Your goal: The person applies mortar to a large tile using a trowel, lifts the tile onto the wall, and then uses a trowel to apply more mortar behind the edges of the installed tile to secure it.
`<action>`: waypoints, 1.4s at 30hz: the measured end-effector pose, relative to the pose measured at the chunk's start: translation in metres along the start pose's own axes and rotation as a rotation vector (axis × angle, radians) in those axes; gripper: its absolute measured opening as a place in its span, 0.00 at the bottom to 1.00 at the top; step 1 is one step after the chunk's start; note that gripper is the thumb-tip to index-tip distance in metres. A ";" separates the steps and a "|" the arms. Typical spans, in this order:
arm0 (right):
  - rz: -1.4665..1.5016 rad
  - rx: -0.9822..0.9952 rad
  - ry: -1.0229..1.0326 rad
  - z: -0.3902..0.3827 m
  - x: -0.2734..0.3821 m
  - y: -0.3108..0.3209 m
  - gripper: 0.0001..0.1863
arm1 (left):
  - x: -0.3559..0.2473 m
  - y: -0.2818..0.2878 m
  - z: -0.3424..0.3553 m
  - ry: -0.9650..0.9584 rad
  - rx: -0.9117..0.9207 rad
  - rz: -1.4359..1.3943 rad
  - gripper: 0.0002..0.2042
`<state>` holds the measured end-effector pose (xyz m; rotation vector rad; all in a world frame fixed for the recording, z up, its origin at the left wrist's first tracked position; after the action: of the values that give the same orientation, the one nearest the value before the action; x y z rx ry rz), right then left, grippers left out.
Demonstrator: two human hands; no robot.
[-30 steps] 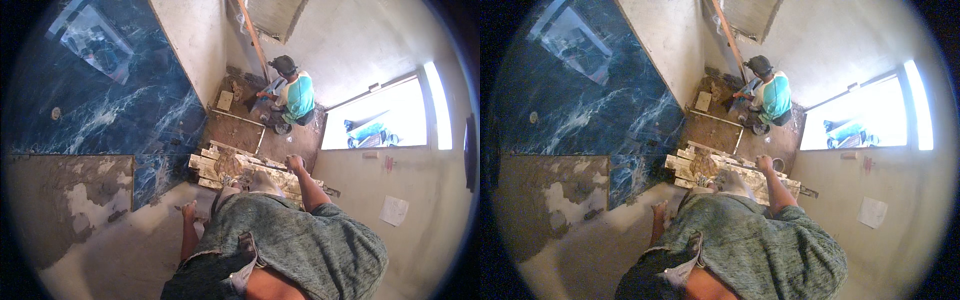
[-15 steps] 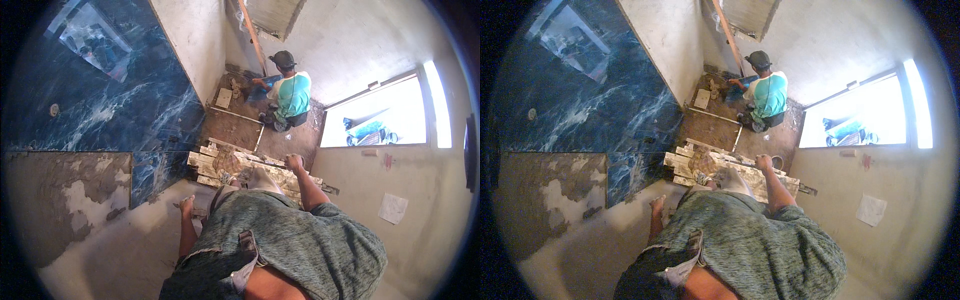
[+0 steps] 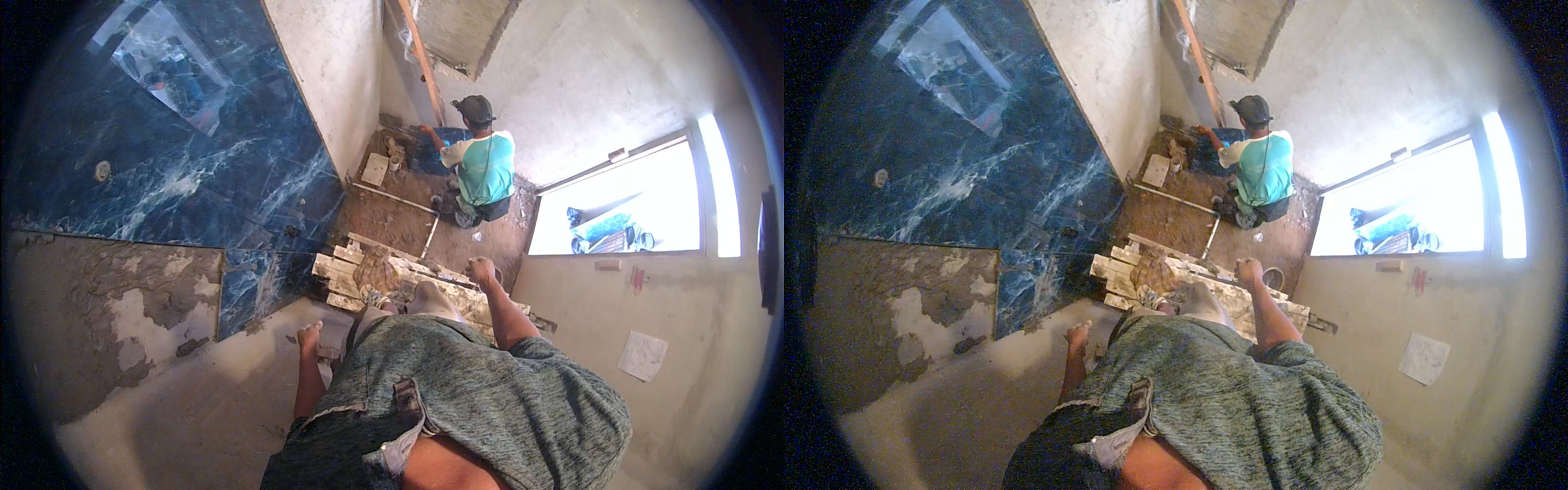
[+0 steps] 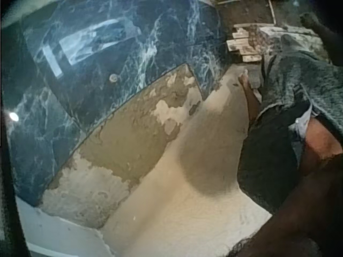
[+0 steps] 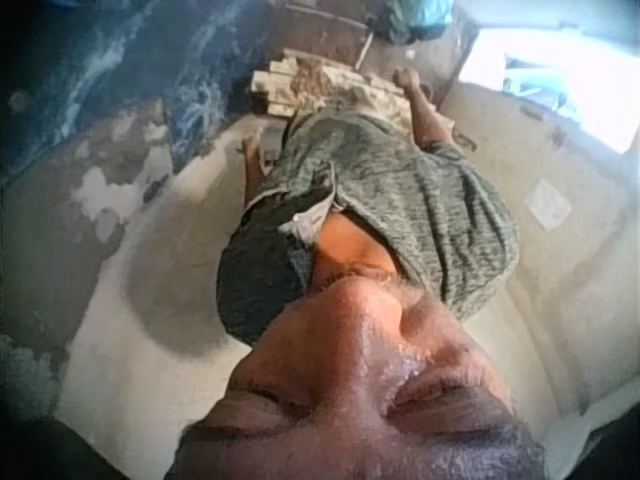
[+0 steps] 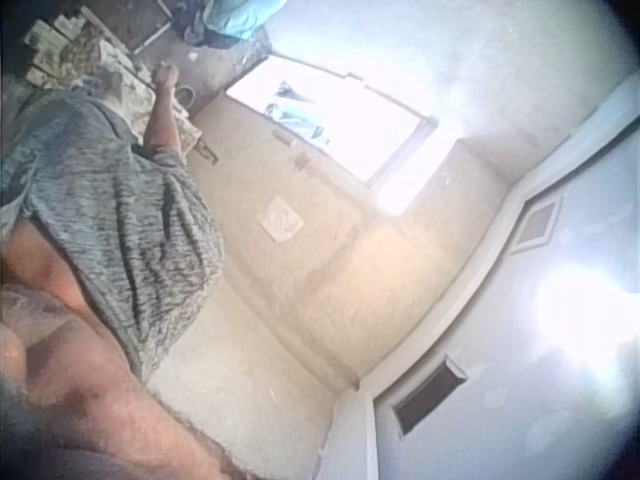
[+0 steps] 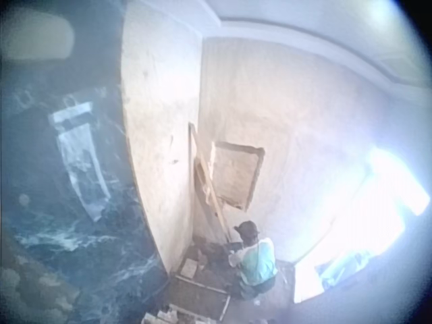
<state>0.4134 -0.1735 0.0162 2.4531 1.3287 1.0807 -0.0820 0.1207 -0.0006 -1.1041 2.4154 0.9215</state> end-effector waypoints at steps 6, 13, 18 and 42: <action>-0.025 0.011 -0.003 0.000 0.011 -0.004 0.11 | 0.003 -0.001 -0.003 0.006 0.039 -0.014 0.26; 0.193 0.165 0.084 0.033 -0.023 -0.005 0.11 | 0.026 -0.007 0.025 -0.064 0.087 -0.104 0.31; 0.158 0.291 -0.019 0.052 -0.042 -0.044 0.10 | 0.100 0.037 0.059 -0.112 -0.161 0.229 0.31; 0.037 0.572 0.109 0.043 0.027 -0.057 0.11 | 0.071 0.178 0.091 0.095 -0.731 -0.549 0.38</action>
<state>0.4123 -0.1102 -0.0261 2.8451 1.8462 0.9515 -0.2607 0.2306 -0.0307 -1.9537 1.6690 1.5993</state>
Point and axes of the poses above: each hand's wrist, its own z-axis towards the middle knuckle, its own y-axis out of the back of the hand, x = y × z, the point moved 3 cm from there along z, towards the middle knuckle, and after that the axes turned 10 degrees about -z, right-handed, at the moved point
